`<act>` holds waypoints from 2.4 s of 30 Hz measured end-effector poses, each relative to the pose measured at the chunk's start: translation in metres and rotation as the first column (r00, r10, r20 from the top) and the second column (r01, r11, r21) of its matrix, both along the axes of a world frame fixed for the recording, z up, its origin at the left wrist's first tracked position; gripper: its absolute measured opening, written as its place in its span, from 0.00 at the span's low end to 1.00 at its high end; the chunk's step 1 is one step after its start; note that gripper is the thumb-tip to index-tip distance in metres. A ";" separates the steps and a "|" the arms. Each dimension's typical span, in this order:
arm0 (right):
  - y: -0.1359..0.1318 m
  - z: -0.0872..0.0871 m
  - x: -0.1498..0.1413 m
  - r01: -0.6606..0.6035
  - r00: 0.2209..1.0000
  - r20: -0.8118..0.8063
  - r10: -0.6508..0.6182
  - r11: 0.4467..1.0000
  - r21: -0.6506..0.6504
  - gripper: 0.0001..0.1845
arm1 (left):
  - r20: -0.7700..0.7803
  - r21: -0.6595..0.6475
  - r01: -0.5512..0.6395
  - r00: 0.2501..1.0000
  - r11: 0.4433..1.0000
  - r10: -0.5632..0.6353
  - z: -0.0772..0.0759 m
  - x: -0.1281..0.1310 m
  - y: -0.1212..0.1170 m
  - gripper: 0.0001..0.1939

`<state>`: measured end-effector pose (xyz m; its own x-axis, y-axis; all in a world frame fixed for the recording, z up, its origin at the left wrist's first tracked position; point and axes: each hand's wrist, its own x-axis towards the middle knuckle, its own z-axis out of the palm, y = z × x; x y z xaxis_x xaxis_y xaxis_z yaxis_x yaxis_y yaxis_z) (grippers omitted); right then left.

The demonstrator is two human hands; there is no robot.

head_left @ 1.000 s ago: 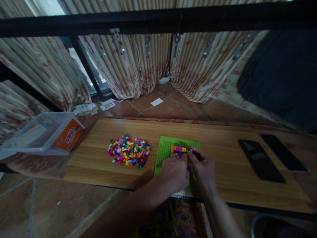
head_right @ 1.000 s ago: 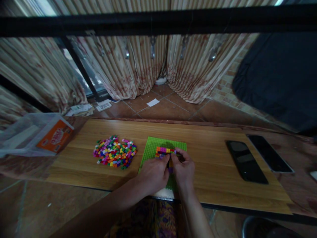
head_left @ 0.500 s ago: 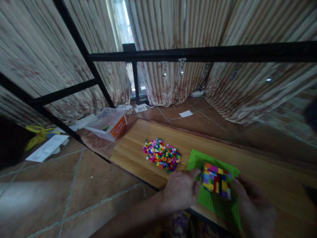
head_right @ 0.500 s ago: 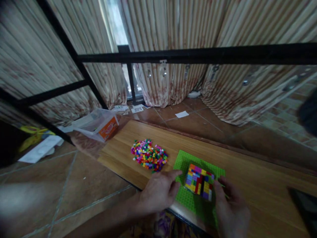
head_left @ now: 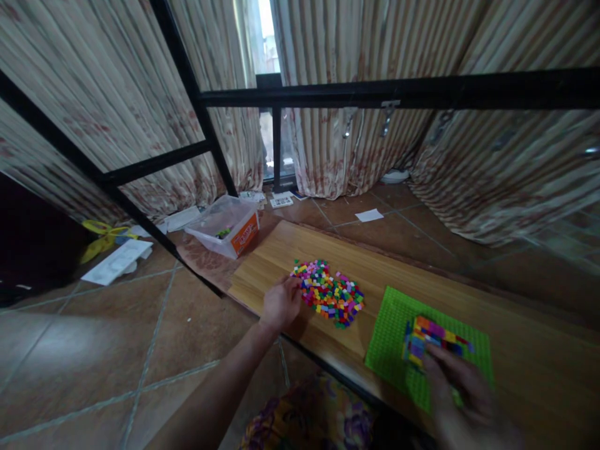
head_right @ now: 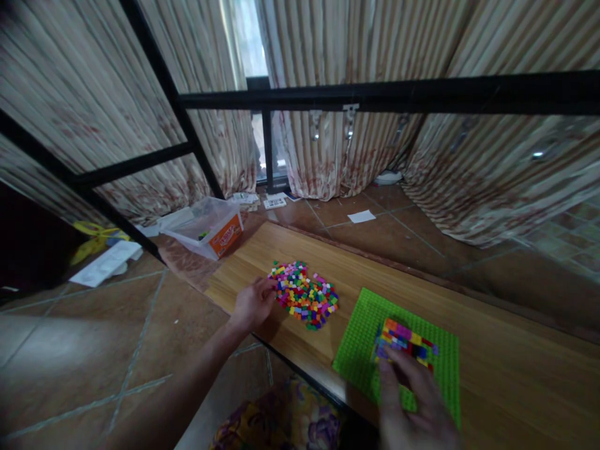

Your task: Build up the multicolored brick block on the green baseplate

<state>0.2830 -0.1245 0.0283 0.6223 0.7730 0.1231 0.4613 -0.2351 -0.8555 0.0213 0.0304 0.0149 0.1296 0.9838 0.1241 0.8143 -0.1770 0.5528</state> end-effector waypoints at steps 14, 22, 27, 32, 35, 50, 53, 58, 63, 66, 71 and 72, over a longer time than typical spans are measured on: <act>0.157 -0.018 -0.119 -0.662 0.559 0.569 0.603 0.738 -0.132 0.14 | -0.015 -0.026 0.033 0.999 0.999 -0.033 0.002 -0.016 0.045 0.13; 0.155 -0.034 -0.083 -0.606 0.573 0.600 0.558 0.782 -0.148 0.14 | 0.081 -0.043 0.046 0.996 0.998 -0.042 -0.005 -0.020 0.047 0.09; 0.163 -0.026 -0.081 -0.567 0.618 0.600 0.509 0.816 -0.109 0.15 | 0.210 -0.039 0.018 0.978 0.999 -0.009 -0.011 -0.026 0.042 0.07; 0.194 -0.017 -0.104 -0.658 0.545 0.592 0.593 0.741 -0.137 0.15 | 0.259 -0.010 0.038 0.965 0.999 -0.034 -0.012 -0.031 0.035 0.05; 0.211 -0.017 -0.114 -0.685 0.480 0.591 0.648 0.698 -0.209 0.14 | 0.281 0.029 0.085 0.955 0.996 -0.090 -0.012 -0.032 0.032 0.07; 0.210 -0.012 -0.070 -0.707 0.471 0.533 0.703 0.662 -0.249 0.13 | 0.216 0.124 0.192 0.953 0.974 -0.215 -0.018 -0.031 0.028 0.13; 0.202 -0.009 -0.075 -0.757 0.426 0.507 0.750 0.602 -0.254 0.11 | 0.231 0.121 0.187 0.950 0.975 -0.211 -0.019 -0.031 0.028 0.12; 0.189 -0.008 -0.084 -0.723 0.384 0.538 0.751 0.607 -0.331 0.08 | 0.230 0.130 0.198 0.947 0.972 -0.224 -0.018 -0.031 0.027 0.11; 0.183 -0.007 -0.087 -0.681 0.345 0.583 0.736 0.624 -0.384 0.08 | 0.212 0.157 0.234 0.941 0.960 -0.264 -0.017 -0.033 0.026 0.13; 0.183 -0.007 -0.083 -0.678 0.336 0.592 0.733 0.624 -0.388 0.07 | 0.193 0.177 0.259 0.937 0.950 -0.291 -0.018 -0.033 0.026 0.15; 0.184 -0.007 -0.071 -0.698 0.317 0.580 0.751 0.599 -0.393 0.06 | 0.191 0.200 0.251 0.938 0.947 -0.289 -0.023 -0.034 0.028 0.15; 0.184 -0.007 -0.069 -0.702 0.318 0.576 0.753 0.595 -0.390 0.06 | 0.193 0.201 0.250 0.938 0.947 -0.289 -0.024 -0.034 0.028 0.15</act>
<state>0.2142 0.0590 0.0212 -0.4234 0.8942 0.1456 0.8567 0.4474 -0.2567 -0.0123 0.0584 -0.0089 0.3380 0.8770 0.3414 0.5861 -0.4800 0.6527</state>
